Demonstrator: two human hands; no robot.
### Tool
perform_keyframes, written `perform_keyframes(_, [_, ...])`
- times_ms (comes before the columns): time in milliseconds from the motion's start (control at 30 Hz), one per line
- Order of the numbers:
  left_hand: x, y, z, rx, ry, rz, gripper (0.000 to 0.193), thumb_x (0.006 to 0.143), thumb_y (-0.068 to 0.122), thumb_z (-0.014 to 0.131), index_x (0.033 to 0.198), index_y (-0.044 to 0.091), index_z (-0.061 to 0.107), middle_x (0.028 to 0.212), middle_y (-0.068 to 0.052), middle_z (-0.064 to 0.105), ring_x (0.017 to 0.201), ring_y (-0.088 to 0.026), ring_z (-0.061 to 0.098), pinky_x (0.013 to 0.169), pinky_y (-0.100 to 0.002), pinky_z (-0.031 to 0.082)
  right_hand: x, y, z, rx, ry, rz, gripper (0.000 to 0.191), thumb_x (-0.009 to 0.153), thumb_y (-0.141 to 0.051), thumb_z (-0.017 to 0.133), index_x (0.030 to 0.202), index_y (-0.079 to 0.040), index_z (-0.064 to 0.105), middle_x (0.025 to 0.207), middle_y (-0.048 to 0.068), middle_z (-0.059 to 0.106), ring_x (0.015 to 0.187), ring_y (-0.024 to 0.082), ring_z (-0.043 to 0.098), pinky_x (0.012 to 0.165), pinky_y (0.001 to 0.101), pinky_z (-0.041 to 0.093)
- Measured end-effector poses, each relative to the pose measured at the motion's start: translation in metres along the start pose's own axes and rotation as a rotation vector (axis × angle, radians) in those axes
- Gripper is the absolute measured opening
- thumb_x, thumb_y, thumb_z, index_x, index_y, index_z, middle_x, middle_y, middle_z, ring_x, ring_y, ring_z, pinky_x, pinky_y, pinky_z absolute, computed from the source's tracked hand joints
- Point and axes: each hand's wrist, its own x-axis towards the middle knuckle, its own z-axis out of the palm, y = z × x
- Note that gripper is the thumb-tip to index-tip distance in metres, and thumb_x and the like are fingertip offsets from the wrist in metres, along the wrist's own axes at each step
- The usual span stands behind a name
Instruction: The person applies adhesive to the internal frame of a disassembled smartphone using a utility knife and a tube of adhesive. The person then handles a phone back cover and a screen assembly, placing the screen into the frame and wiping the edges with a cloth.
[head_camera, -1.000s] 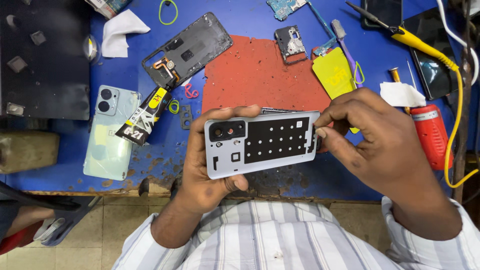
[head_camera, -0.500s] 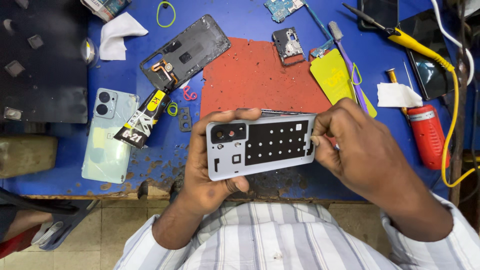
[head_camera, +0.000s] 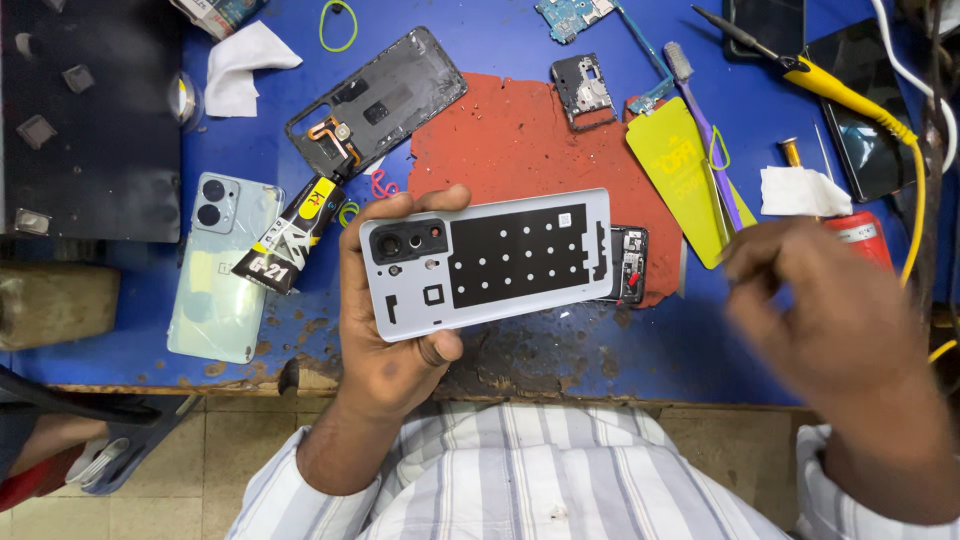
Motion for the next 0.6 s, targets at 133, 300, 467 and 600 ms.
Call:
perform_keyframes(133, [0.001, -0.003, 0.001, -0.041, -0.023, -0.022, 0.090, 0.090, 0.028, 0.092, 0.156, 0.012, 0.033, 0.155, -0.019, 0.046, 0.143, -0.027, 0.052, 0.122, -0.046, 0.048, 0.002, -0.008, -0.002, -0.165, 0.196, -0.043, 0.015, 0.098, -0.002, 0.081, 0.111, -0.006, 0.075, 0.107, 0.011, 0.072, 0.093, 0.030, 0.068, 0.080, 0.0381, 0.053])
perform_keyframes(300, [-0.001, -0.005, 0.004, -0.007, -0.031, -0.036, 0.087, 0.091, 0.029, 0.091, 0.154, 0.011, 0.034, 0.156, -0.019, 0.047, 0.139, -0.027, 0.051, 0.122, -0.045, 0.048, 0.001, -0.043, 0.017, -0.083, 0.175, -0.556, 0.040, 0.071, 0.001, 0.082, 0.108, -0.015, 0.082, 0.116, 0.012, 0.074, 0.104, 0.030, 0.061, 0.093, 0.0388, 0.049])
perform_keyframes(467, [-0.002, 0.000, 0.002, 0.036, -0.001, 0.006, 0.088, 0.091, 0.030, 0.092, 0.155, 0.010, 0.034, 0.156, -0.020, 0.048, 0.137, -0.026, 0.051, 0.123, -0.043, 0.048, 0.003, -0.026, 0.012, -0.146, 0.360, -0.552, 0.021, 0.075, -0.006, 0.089, 0.093, -0.012, 0.080, 0.118, 0.017, 0.071, 0.110, 0.032, 0.055, 0.094, 0.0403, 0.044])
perform_keyframes(600, [-0.005, 0.007, -0.002, 0.014, 0.064, 0.049, 0.088, 0.091, 0.026, 0.092, 0.155, 0.008, 0.034, 0.151, -0.019, 0.048, 0.135, -0.025, 0.053, 0.120, -0.041, 0.049, -0.008, 0.003, 0.005, -0.181, 0.336, -0.276, 0.014, 0.097, 0.003, 0.080, 0.107, -0.006, 0.077, 0.117, 0.007, 0.073, 0.103, 0.024, 0.065, 0.092, 0.0319, 0.051])
